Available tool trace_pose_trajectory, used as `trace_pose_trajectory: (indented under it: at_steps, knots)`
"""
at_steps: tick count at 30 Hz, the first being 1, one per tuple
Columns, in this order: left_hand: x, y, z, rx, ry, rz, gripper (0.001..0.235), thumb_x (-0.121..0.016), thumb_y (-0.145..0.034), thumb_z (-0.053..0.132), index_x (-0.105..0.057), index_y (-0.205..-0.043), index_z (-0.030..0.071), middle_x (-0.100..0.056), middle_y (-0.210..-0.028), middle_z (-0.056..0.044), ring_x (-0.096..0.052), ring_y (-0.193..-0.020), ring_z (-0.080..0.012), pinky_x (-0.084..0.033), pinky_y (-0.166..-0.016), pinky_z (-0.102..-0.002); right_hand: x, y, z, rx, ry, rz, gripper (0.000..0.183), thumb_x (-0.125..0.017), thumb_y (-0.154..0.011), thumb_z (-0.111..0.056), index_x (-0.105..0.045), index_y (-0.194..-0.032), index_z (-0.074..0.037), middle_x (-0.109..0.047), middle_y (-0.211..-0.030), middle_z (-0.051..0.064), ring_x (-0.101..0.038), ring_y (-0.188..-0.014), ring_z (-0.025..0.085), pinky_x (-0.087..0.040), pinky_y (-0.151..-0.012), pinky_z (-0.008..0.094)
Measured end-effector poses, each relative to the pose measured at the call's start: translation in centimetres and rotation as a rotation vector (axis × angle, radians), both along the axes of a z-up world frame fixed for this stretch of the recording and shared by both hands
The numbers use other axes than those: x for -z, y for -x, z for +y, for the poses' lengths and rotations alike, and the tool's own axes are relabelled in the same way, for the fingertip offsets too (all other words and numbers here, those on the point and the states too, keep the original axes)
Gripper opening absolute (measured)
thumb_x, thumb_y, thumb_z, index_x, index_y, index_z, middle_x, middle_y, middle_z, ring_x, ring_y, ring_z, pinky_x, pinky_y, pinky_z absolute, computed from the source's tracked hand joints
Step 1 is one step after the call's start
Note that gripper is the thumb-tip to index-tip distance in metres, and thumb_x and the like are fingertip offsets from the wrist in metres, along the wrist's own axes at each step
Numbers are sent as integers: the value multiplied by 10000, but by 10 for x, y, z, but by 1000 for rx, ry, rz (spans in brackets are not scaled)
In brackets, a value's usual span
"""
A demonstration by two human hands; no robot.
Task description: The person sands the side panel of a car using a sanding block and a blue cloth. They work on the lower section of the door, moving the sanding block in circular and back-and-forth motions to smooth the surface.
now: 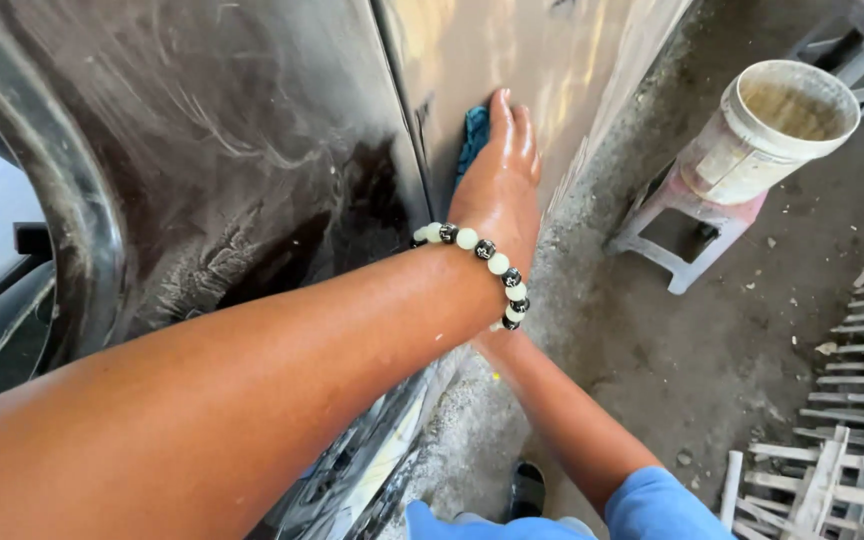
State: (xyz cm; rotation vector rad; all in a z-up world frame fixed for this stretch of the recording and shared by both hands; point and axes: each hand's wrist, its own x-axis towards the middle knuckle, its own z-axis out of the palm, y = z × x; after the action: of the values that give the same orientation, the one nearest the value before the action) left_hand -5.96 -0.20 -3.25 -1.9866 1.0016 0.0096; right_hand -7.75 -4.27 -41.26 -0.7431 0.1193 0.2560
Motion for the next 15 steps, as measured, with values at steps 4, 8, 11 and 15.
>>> trace_pose_trajectory:
  at_steps: [4,8,11,15]
  knots:
    - [2,-5,-1,-20,16,-32,673,-545,-930,445,-448,-1492,88,-273,-1610,-184,-166,-1457,-478,-80,-1057,-729,68,15,-3,567,1366,-1014,518,-823,-761,-201,-644,-1221,-42,-662,-1253,187,-576,-1258,361,-429,-1048,484]
    - [9,-9,-5,7,13,13,585,-537,-978,398,-502,-1485,109,-287,-1635,-189,-186,-1480,-490,-93,-1090,-745,62,-3,-2,312,1288,-651,428,-697,-930,-101,-601,-1346,-123,-624,-1325,98,-543,-1282,254,-398,-1065,392]
    - [-1,3,-3,7,-10,39,617,-555,-948,410,-490,-1480,103,-279,-1623,-193,-177,-1466,-491,-94,-1099,-748,67,-23,-4,27,1008,-615,583,-709,-936,-91,-493,-1476,-48,-511,-1536,161,-436,-1448,274,-322,-1198,442]
    - [-7,-8,-4,-4,82,-96,649,-537,-939,393,-445,-1487,57,-311,-1586,-210,-196,-1440,-480,-97,-1117,-725,-8,22,17,438,842,-870,545,-649,-959,-33,-484,-1474,-97,-551,-1488,55,-491,-1453,169,-383,-1209,376]
